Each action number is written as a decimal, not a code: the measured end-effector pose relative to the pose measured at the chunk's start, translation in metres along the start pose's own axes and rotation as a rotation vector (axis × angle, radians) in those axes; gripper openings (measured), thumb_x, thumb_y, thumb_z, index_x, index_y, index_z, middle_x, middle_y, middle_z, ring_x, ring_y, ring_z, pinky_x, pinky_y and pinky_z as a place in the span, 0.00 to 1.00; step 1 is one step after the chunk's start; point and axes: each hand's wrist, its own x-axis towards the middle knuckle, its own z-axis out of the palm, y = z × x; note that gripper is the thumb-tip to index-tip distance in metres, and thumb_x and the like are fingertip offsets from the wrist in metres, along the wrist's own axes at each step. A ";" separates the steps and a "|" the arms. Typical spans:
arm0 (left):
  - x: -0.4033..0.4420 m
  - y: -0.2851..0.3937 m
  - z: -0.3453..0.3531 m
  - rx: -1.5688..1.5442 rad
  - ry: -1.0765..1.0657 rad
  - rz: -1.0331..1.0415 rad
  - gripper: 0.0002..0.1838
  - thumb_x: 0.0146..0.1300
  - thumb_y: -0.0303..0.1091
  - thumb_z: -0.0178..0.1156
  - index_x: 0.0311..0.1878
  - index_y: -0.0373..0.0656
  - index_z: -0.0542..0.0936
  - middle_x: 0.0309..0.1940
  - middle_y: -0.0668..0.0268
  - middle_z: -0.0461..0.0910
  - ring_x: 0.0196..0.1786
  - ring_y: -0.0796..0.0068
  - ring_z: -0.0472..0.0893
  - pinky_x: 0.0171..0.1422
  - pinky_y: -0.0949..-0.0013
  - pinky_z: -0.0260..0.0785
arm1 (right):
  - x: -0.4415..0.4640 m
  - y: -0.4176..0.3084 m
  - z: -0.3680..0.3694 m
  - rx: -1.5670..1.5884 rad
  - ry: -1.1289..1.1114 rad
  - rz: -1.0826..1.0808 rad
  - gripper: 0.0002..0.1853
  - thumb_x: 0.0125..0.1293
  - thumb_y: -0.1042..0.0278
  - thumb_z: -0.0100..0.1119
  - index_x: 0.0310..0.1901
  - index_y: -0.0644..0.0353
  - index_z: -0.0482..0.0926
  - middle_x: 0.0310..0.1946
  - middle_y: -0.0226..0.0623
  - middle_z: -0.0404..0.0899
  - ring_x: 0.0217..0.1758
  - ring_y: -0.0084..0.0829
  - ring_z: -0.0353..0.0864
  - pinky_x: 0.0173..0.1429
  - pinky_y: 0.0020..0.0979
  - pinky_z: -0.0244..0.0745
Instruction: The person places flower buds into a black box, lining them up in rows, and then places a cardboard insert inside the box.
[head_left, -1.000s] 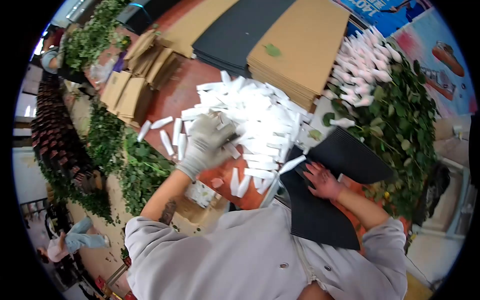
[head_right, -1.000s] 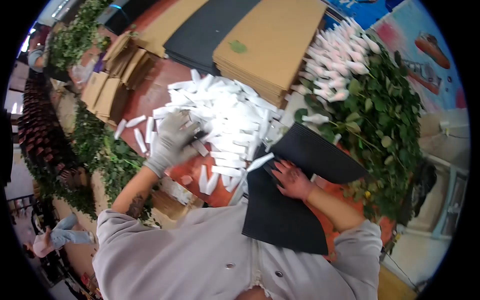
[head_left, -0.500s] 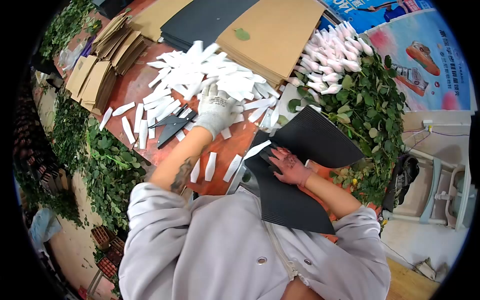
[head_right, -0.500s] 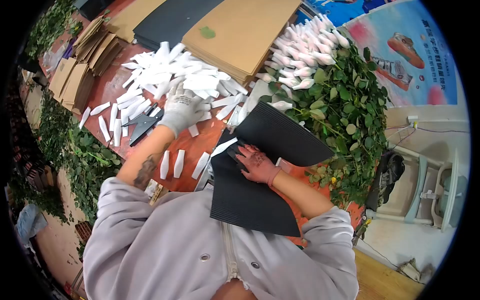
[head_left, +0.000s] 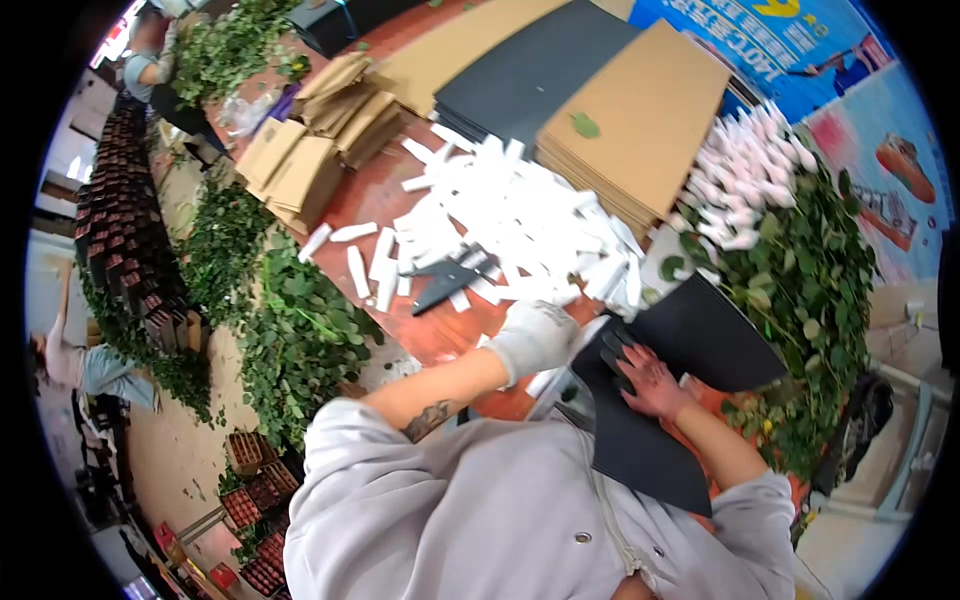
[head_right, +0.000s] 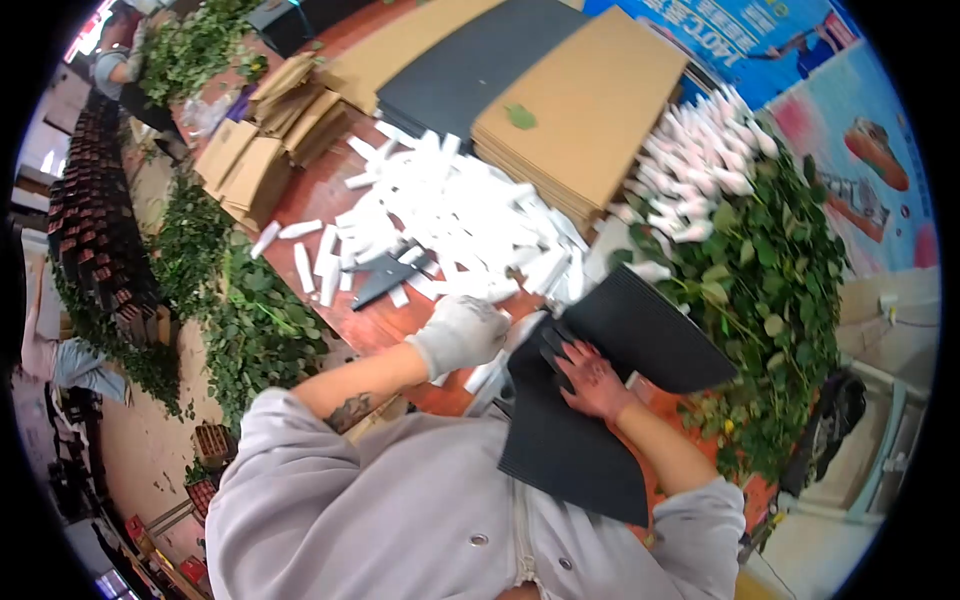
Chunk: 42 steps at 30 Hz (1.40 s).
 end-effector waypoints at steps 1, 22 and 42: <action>-0.001 -0.018 -0.006 -0.124 -0.055 -0.104 0.15 0.58 0.42 0.49 0.28 0.43 0.81 0.27 0.57 0.81 0.36 0.55 0.81 0.42 0.56 0.72 | 0.000 0.002 0.010 -0.007 -0.037 0.058 0.28 0.53 0.57 0.60 0.56 0.60 0.71 0.61 0.51 0.63 0.66 0.50 0.60 0.71 0.43 0.53; -0.134 -0.328 -0.108 0.350 0.702 -0.786 0.42 0.52 0.55 0.62 0.63 0.33 0.66 0.53 0.45 0.74 0.55 0.51 0.74 0.59 0.59 0.66 | 0.015 -0.027 -0.045 0.011 -0.092 -0.044 0.28 0.52 0.58 0.59 0.55 0.57 0.71 0.60 0.48 0.66 0.64 0.45 0.64 0.69 0.40 0.57; 0.030 -0.027 0.038 -0.070 0.583 0.100 0.32 0.57 0.43 0.53 0.63 0.34 0.64 0.62 0.43 0.62 0.66 0.40 0.58 0.71 0.46 0.46 | -0.101 0.080 -0.263 -0.295 0.855 0.741 0.37 0.55 0.48 0.58 0.63 0.58 0.62 0.64 0.47 0.61 0.67 0.46 0.60 0.69 0.41 0.54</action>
